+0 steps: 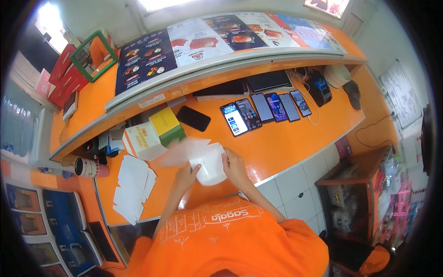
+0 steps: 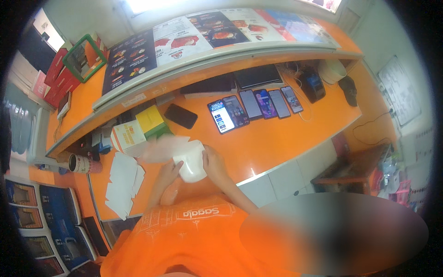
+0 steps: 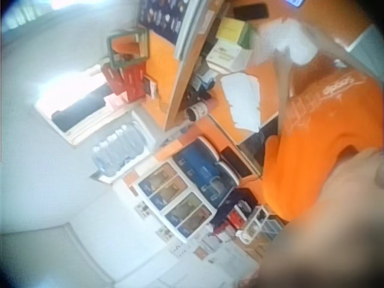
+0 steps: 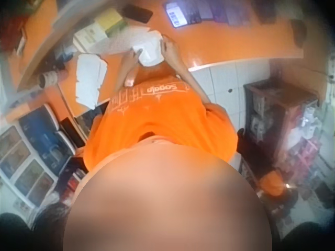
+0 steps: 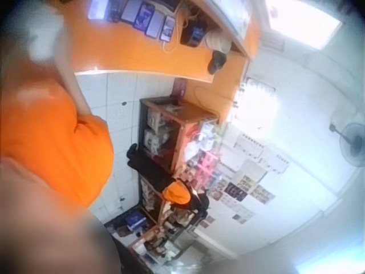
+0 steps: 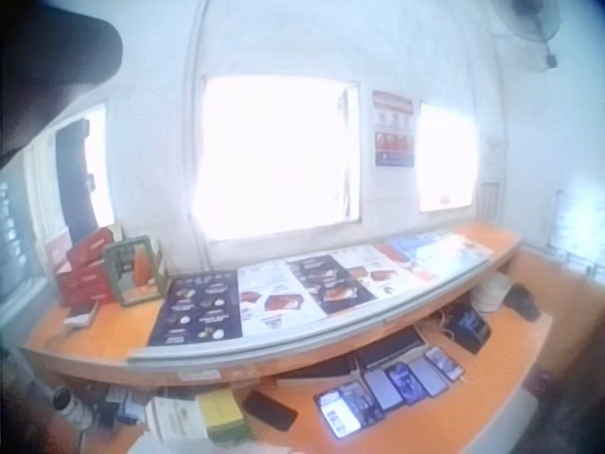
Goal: The person folds and assembles small paper boxes from flat printed sheets at a counter. They fold along creases, tuck flaps, and stack completed boxes while handling multiple units one at a time.
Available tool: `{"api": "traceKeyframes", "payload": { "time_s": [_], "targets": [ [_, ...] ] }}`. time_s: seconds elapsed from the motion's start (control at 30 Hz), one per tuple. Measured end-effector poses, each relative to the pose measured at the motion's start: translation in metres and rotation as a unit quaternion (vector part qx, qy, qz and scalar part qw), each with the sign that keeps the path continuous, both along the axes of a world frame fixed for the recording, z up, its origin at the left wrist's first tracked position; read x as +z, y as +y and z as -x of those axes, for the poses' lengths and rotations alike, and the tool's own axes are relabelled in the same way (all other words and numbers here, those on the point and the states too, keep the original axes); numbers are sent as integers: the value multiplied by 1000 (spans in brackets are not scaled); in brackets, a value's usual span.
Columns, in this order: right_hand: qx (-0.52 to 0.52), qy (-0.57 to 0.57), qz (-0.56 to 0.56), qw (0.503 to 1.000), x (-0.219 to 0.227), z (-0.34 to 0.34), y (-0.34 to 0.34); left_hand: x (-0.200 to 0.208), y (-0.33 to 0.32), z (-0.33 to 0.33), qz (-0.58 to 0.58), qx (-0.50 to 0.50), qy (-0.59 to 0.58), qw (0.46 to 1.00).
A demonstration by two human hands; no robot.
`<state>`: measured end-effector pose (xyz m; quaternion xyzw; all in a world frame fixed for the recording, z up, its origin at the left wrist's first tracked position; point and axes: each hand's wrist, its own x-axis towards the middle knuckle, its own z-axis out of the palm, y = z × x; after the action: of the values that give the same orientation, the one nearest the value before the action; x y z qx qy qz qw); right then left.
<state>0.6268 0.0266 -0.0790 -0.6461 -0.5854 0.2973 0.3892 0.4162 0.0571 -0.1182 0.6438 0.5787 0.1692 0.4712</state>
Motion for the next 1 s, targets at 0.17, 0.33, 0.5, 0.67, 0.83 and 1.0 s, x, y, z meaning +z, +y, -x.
{"api": "traceKeyframes", "payload": {
  "time_s": [0.17, 0.33, 0.5, 0.67, 0.83, 1.0],
  "targets": [
    [17, -216, -242, 946, 26, -5, 0, 79, 4, -23, 65, 43, -213, 974],
    [66, -259, -359, 894, 34, -3, -9, 96, 13, -43, 86, 174, -342, 919],
    [-25, -141, -343, 928, 44, -5, -8, 74, 17, -46, -45, 111, -353, 928],
    [-124, 178, -196, 956, 52, -2, -9, 62, -1, -63, -302, 61, -182, 934],
    [-119, 282, -134, 943, 51, -7, -9, 50, -2, -87, -158, 108, -374, 907],
    [-128, 265, -143, 945, 52, -6, -13, 53, -5, -87, -131, 69, -336, 930]
  ]
}}
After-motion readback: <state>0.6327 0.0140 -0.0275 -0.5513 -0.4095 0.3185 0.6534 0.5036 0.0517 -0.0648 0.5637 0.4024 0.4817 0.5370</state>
